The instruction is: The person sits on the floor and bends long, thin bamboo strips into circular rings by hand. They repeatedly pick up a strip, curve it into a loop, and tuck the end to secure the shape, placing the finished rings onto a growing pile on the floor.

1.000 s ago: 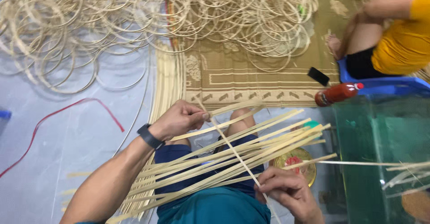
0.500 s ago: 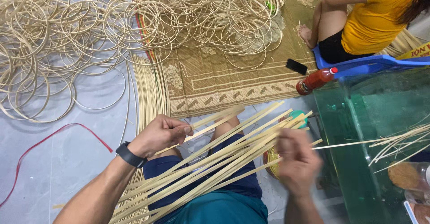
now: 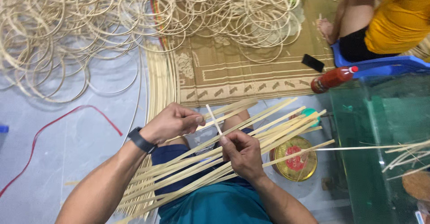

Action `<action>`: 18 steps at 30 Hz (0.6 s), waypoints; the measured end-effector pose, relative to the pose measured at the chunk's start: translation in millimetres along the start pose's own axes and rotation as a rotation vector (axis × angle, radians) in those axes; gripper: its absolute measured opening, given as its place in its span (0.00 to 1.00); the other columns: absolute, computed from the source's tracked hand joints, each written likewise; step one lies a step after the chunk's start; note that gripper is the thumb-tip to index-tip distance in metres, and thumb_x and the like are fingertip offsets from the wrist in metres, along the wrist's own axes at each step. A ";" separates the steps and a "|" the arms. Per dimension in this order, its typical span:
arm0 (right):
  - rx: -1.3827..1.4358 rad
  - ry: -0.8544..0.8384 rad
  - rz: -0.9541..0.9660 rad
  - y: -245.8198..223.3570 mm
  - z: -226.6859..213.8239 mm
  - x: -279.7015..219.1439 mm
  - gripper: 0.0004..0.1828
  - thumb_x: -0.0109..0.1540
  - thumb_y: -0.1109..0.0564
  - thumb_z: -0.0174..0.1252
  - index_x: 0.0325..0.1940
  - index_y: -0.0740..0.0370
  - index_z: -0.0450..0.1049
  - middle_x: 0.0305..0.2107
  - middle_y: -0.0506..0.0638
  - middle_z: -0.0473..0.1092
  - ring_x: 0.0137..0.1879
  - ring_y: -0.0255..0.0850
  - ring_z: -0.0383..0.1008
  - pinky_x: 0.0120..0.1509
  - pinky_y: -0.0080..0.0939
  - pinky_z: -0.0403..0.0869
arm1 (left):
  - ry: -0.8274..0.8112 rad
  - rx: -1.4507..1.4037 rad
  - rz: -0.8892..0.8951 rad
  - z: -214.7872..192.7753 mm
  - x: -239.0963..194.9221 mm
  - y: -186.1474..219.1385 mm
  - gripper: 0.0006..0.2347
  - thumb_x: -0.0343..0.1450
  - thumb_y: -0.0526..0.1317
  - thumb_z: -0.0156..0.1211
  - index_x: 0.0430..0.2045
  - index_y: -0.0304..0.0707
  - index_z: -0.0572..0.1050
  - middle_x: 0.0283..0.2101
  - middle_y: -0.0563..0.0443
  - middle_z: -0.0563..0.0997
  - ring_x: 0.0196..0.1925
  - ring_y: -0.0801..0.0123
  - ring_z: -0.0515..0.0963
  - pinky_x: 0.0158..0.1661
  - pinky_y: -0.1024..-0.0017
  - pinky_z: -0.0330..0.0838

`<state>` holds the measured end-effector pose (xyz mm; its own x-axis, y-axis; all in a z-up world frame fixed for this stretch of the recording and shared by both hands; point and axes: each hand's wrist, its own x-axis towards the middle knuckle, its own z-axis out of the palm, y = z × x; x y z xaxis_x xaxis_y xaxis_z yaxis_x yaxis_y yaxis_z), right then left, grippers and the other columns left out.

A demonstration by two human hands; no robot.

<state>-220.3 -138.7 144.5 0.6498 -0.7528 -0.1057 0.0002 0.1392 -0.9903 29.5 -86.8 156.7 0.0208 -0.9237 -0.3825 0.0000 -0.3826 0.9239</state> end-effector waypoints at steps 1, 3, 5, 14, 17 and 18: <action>-0.008 -0.004 -0.008 0.7 -0.1 -0.5 0.11 0.67 0.58 0.58 0.33 0.67 0.75 0.16 0.44 0.69 0.22 0.27 0.67 0.25 0.30 0.66 | 0.009 -0.007 -0.037 0.3 0.6 1.0 0.10 0.73 0.40 0.62 0.31 0.31 0.85 0.18 0.56 0.77 0.19 0.81 0.69 0.22 0.78 0.62; -0.026 -0.008 -0.026 0.7 -1.6 -0.8 0.12 0.67 0.58 0.58 0.32 0.67 0.76 0.15 0.44 0.69 0.21 0.27 0.66 0.24 0.30 0.65 | 0.023 -0.022 -0.106 -0.1 1.3 4.1 0.10 0.72 0.40 0.62 0.30 0.30 0.85 0.17 0.54 0.77 0.17 0.79 0.67 0.19 0.76 0.59; -0.088 -0.021 -0.017 0.2 -3.4 -0.2 0.13 0.66 0.58 0.58 0.29 0.67 0.76 0.14 0.45 0.69 0.20 0.27 0.66 0.24 0.30 0.65 | 0.002 -0.044 -0.088 0.4 1.9 6.6 0.10 0.72 0.40 0.62 0.31 0.30 0.85 0.18 0.54 0.78 0.18 0.80 0.67 0.20 0.76 0.59; -0.129 -0.039 0.003 5.3 -8.0 -7.4 0.15 0.65 0.57 0.59 0.27 0.67 0.75 0.13 0.45 0.69 0.19 0.28 0.68 0.22 0.31 0.66 | 0.038 0.029 -0.114 6.6 0.7 16.1 0.09 0.71 0.40 0.65 0.29 0.32 0.86 0.17 0.54 0.78 0.18 0.80 0.70 0.21 0.76 0.63; -0.147 -0.060 0.081 20.2 -11.2 -1.9 0.14 0.64 0.57 0.60 0.27 0.67 0.75 0.14 0.45 0.69 0.19 0.29 0.68 0.21 0.32 0.67 | 0.042 0.035 -0.151 8.8 1.5 15.1 0.09 0.71 0.39 0.65 0.28 0.30 0.86 0.17 0.54 0.77 0.18 0.79 0.68 0.20 0.76 0.62; -0.160 -0.072 0.117 28.6 -13.1 4.1 0.13 0.64 0.57 0.60 0.27 0.67 0.75 0.14 0.44 0.70 0.19 0.29 0.69 0.21 0.32 0.67 | 0.041 0.034 -0.165 8.5 1.7 14.2 0.09 0.71 0.38 0.65 0.28 0.29 0.86 0.17 0.54 0.76 0.18 0.79 0.67 0.20 0.76 0.61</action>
<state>-227.5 -146.3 114.6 0.6907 -0.6891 -0.2193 -0.1952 0.1144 -0.9741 21.1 -93.9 169.2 0.0636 -0.8468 -0.5280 -0.0266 -0.5304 0.8474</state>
